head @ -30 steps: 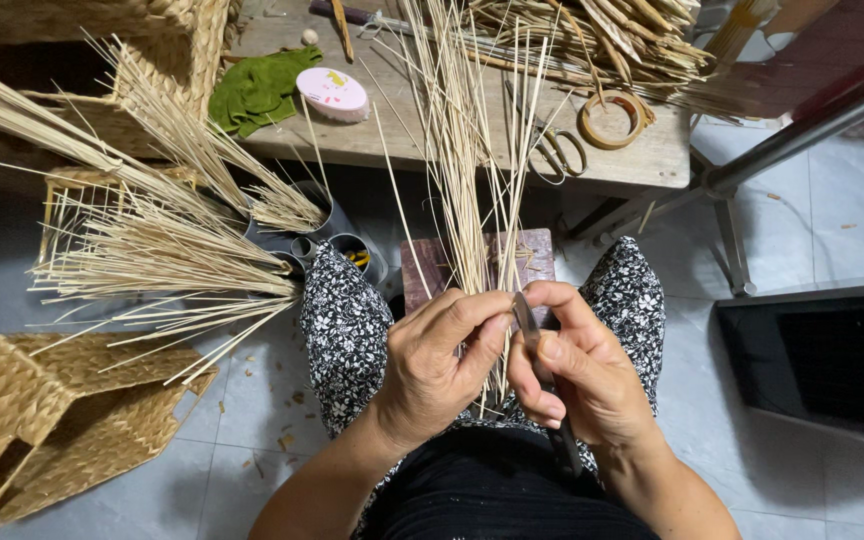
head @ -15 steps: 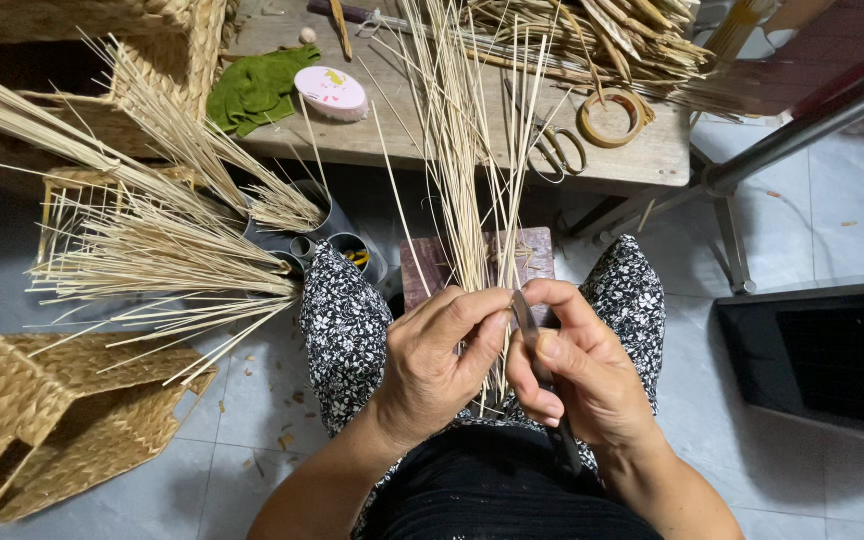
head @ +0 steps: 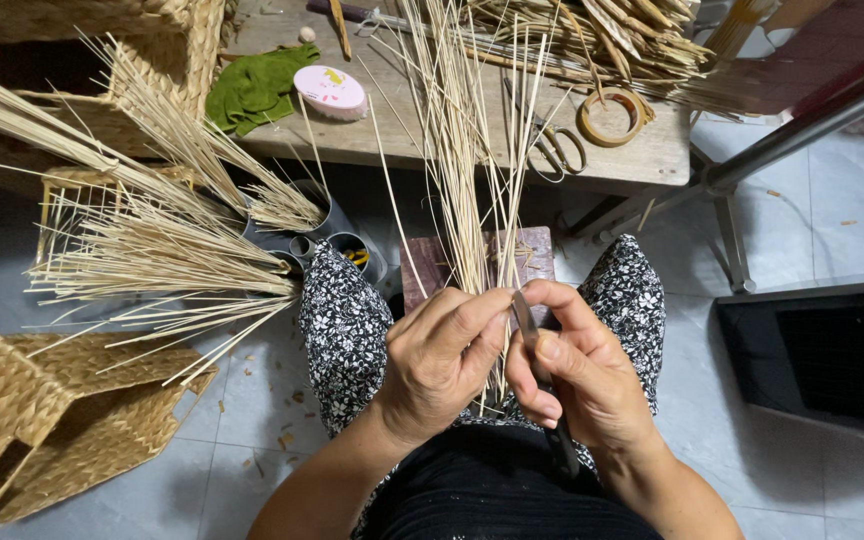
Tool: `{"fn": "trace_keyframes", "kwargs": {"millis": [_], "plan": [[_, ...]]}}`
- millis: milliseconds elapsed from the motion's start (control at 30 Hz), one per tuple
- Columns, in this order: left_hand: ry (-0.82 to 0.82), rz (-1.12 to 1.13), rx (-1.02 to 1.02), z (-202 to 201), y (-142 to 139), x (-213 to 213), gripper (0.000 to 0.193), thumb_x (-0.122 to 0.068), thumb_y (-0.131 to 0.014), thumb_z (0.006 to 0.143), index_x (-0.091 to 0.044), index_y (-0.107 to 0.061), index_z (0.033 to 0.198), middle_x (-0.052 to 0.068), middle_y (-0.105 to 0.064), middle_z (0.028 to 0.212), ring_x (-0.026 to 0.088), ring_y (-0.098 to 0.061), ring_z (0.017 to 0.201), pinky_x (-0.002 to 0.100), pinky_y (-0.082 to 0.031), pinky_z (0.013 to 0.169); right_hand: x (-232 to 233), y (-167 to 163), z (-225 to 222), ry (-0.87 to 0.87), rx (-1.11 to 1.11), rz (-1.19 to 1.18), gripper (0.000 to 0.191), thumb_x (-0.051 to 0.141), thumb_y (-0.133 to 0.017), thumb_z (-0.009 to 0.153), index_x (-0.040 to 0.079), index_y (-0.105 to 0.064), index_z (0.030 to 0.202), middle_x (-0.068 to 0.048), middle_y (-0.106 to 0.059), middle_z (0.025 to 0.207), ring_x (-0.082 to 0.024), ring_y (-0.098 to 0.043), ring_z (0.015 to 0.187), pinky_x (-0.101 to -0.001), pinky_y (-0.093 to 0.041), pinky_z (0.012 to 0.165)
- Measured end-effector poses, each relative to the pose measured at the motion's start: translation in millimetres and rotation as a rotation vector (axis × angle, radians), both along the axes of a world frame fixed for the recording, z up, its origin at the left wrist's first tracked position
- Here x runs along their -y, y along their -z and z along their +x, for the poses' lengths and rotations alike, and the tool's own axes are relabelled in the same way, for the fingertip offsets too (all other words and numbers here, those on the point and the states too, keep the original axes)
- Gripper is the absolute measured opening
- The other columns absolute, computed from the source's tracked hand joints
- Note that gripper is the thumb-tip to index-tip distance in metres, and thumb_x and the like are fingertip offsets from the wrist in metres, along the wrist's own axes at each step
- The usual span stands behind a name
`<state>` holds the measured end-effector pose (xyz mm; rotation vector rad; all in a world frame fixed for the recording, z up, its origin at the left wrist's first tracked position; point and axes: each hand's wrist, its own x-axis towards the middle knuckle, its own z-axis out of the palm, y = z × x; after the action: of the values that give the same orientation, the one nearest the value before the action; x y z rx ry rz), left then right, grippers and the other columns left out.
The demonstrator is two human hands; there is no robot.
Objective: The person sits on the floor and uses a small knife to shave and split thin bamboo sticks into slender strips, working one stick at a time on their lap and setting finished strips with a growing pile of processed material.
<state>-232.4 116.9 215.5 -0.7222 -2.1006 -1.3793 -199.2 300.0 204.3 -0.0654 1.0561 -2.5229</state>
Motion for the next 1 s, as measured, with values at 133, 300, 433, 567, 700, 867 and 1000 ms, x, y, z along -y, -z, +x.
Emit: {"fn": "trace_keyframes", "kwargs": {"millis": [133, 300, 433, 567, 700, 867, 1000], "plan": [[-0.012, -0.023, -0.033, 0.8, 2.1, -0.8, 0.031, 0.004, -0.077, 0.092, -0.003, -0.067, 0.121, 0.005, -0.067, 0.09, 0.017, -0.07, 0.077, 0.029, -0.06, 0.069, 1.3, 1.0, 1.5, 0.021, -0.003, 0.011, 0.043, 0.02, -0.061, 0.104, 0.009, -0.044, 0.142, -0.014, -0.058, 0.075, -0.013, -0.048, 0.053, -0.0243, -0.041, 0.045], [-0.052, -0.078, -0.075, 2.2, 3.4, -0.5, 0.037, 0.005, -0.078, 0.088, -0.003, -0.067, 0.123, 0.006, -0.066, 0.093, 0.019, -0.069, 0.081, 0.031, -0.06, 0.071, 3.6, 0.7, 2.4, 0.049, 0.002, 0.042, 0.044, 0.02, -0.061, 0.103, 0.008, -0.044, 0.142, -0.013, -0.058, 0.075, -0.013, -0.047, 0.053, -0.0242, -0.041, 0.045], [-0.055, -0.083, -0.094, 1.6, 5.3, -3.1, 0.037, 0.006, -0.079, 0.088, -0.002, -0.067, 0.123, 0.006, -0.067, 0.094, 0.018, -0.069, 0.08, 0.03, -0.061, 0.071, 6.6, 1.2, 2.9, 0.062, -0.002, 0.023, 0.044, 0.02, -0.061, 0.103, 0.007, -0.044, 0.142, -0.011, -0.058, 0.076, -0.012, -0.048, 0.054, -0.025, -0.043, 0.047], [-0.057, -0.091, -0.116, 0.4, 7.2, -5.8, 0.036, 0.006, -0.079, 0.088, 0.001, -0.067, 0.121, 0.007, -0.068, 0.094, 0.019, -0.07, 0.081, 0.029, -0.062, 0.07, 7.3, 1.5, 1.3, 0.068, 0.017, -0.007, 0.043, 0.02, -0.062, 0.103, 0.008, -0.045, 0.141, -0.01, -0.057, 0.076, -0.012, -0.047, 0.054, -0.0252, -0.043, 0.047], [-0.067, -0.061, -0.083, -0.2, 7.6, -5.4, 0.029, 0.005, -0.079, 0.09, 0.0, -0.067, 0.116, 0.008, -0.07, 0.096, 0.02, -0.073, 0.084, 0.03, -0.062, 0.073, 5.8, 0.3, -1.1, 0.066, 0.056, -0.019, 0.042, 0.02, -0.063, 0.102, 0.007, -0.046, 0.139, -0.01, -0.057, 0.076, -0.011, -0.046, 0.053, -0.0251, -0.042, 0.046], [-0.043, 0.026, -0.039, -0.5, 5.5, -5.5, 0.022, 0.005, -0.076, 0.092, -0.002, -0.066, 0.11, 0.009, -0.072, 0.096, 0.021, -0.074, 0.085, 0.03, -0.061, 0.074, 3.4, -2.9, -0.3, 0.029, 0.04, -0.003, 0.043, 0.021, -0.064, 0.102, 0.008, -0.045, 0.138, -0.011, -0.058, 0.075, -0.012, -0.046, 0.052, -0.0247, -0.041, 0.045], [-0.055, 0.032, -0.052, -2.1, 3.6, -7.1, 0.02, 0.005, -0.076, 0.092, -0.001, -0.067, 0.109, 0.009, -0.072, 0.096, 0.022, -0.074, 0.085, 0.031, -0.061, 0.075, 4.3, -1.2, -2.3, 0.025, 0.057, 0.022, 0.044, 0.021, -0.064, 0.101, 0.01, -0.045, 0.139, -0.011, -0.058, 0.075, -0.011, -0.046, 0.052, -0.0244, -0.041, 0.044]]}}
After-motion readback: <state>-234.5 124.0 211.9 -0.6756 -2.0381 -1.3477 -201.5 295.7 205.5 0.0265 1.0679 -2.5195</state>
